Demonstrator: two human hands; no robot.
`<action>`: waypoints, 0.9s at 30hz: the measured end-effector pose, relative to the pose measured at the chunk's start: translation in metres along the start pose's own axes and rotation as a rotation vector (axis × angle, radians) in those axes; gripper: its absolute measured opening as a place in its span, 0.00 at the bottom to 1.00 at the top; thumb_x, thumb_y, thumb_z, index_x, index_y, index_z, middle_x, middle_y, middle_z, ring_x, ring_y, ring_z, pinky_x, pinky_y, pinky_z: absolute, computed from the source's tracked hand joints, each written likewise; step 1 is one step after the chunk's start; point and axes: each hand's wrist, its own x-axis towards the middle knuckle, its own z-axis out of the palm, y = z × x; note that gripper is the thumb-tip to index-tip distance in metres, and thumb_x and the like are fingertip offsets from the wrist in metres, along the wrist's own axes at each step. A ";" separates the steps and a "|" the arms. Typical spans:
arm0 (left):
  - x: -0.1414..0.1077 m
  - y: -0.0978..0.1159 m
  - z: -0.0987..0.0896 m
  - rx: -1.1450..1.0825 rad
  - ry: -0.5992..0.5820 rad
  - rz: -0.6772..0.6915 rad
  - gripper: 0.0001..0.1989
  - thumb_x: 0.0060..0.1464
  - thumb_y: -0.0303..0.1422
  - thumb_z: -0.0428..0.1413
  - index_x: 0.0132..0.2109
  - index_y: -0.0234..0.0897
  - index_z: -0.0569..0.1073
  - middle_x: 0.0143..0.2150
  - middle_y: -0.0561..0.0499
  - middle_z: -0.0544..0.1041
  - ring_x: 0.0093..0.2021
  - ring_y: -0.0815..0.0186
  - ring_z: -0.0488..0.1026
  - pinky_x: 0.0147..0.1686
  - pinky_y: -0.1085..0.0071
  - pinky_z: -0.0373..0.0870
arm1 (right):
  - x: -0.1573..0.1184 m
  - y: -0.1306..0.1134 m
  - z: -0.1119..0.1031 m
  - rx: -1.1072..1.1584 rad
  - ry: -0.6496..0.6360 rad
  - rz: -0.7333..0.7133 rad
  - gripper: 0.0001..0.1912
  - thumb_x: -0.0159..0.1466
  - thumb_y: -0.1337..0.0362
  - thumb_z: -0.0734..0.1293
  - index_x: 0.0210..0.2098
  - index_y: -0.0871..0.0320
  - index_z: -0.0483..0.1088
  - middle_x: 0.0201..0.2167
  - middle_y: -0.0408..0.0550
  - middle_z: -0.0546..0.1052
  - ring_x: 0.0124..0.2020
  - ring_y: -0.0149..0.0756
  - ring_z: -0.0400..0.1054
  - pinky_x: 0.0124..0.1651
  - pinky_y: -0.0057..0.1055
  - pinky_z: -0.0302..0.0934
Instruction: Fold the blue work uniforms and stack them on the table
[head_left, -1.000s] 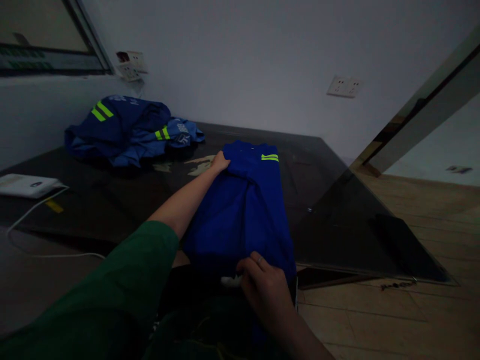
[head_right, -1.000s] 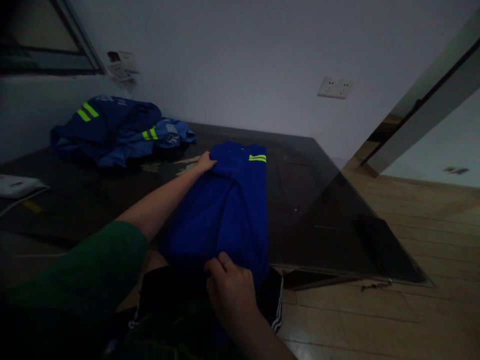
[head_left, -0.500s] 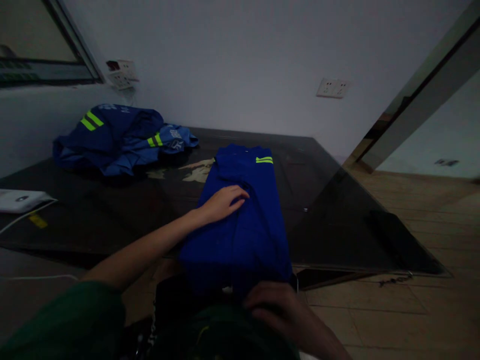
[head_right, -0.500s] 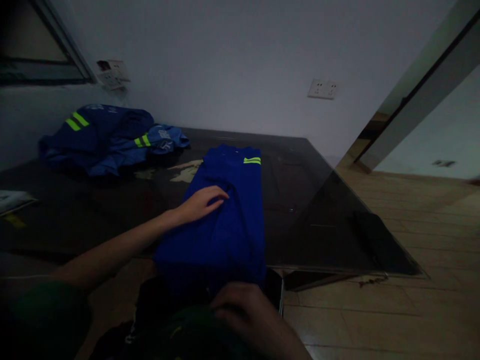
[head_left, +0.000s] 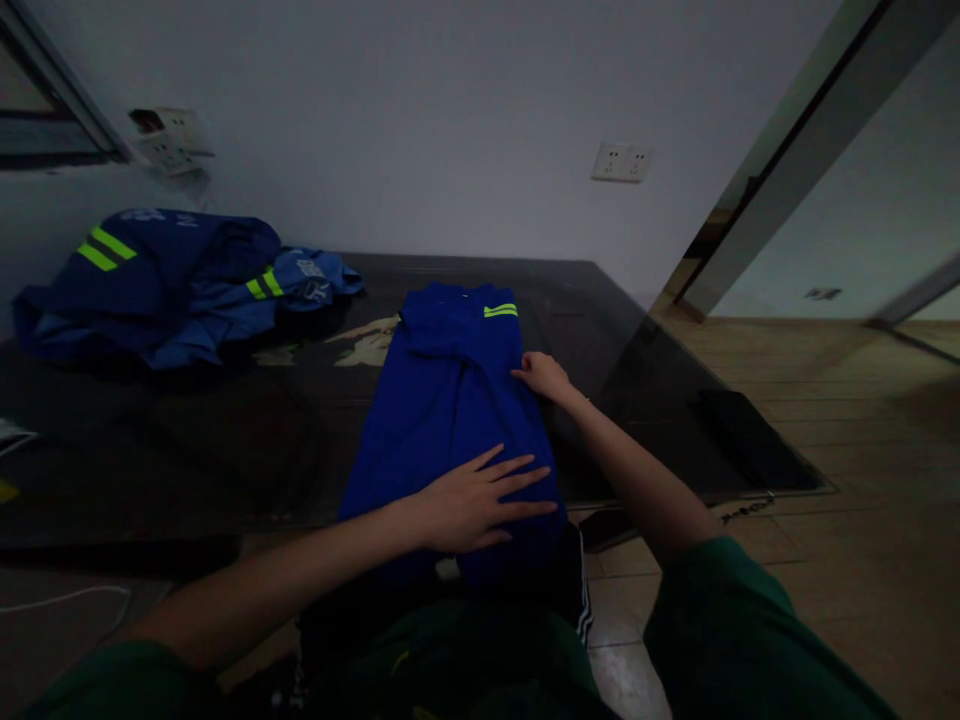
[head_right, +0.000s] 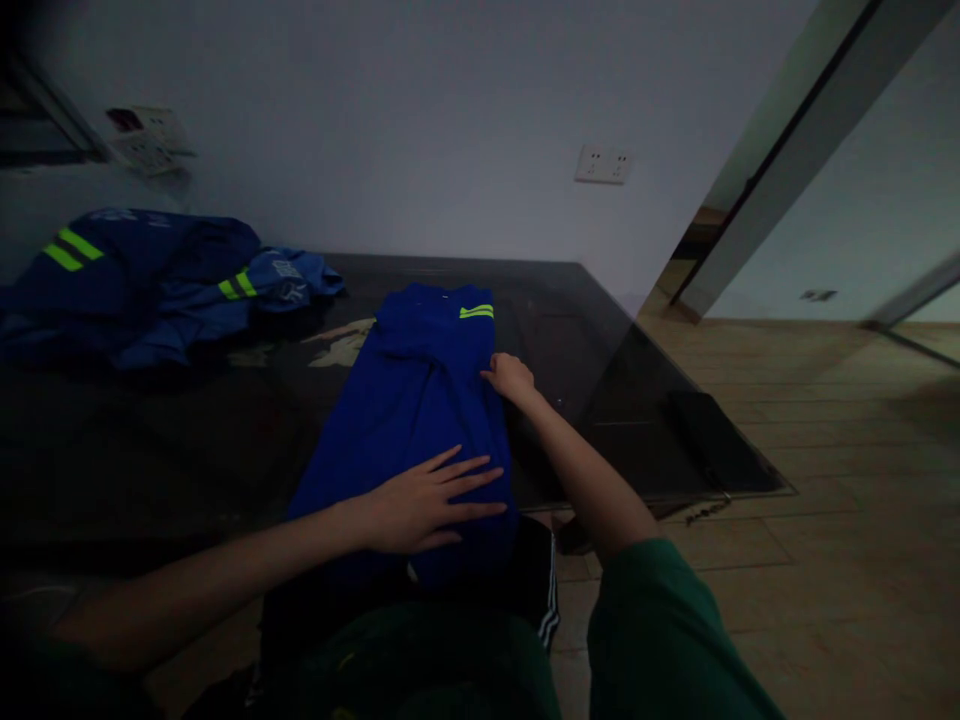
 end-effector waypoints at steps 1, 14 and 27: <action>-0.001 0.001 0.000 -0.007 -0.010 -0.010 0.29 0.60 0.38 0.53 0.66 0.53 0.56 0.71 0.50 0.49 0.71 0.57 0.44 0.66 0.49 0.42 | 0.001 -0.001 -0.002 0.007 0.029 0.000 0.12 0.66 0.56 0.63 0.40 0.60 0.70 0.41 0.53 0.77 0.41 0.39 0.70 0.39 0.29 0.58; -0.002 -0.003 -0.030 -0.372 -0.060 0.068 0.24 0.62 0.35 0.51 0.65 0.50 0.60 0.68 0.51 0.59 0.69 0.58 0.52 0.67 0.49 0.44 | -0.004 0.000 0.002 -0.178 0.106 0.004 0.24 0.67 0.47 0.57 0.42 0.61 0.72 0.41 0.59 0.77 0.41 0.44 0.72 0.40 0.32 0.60; 0.133 -0.232 -0.066 -0.154 0.417 -0.635 0.17 0.55 0.22 0.50 0.50 0.34 0.73 0.50 0.47 0.77 0.51 0.65 0.73 0.54 0.69 0.66 | -0.256 0.071 0.010 0.581 0.068 0.056 0.26 0.65 0.48 0.57 0.20 0.57 0.70 0.17 0.45 0.72 0.21 0.33 0.67 0.26 0.25 0.59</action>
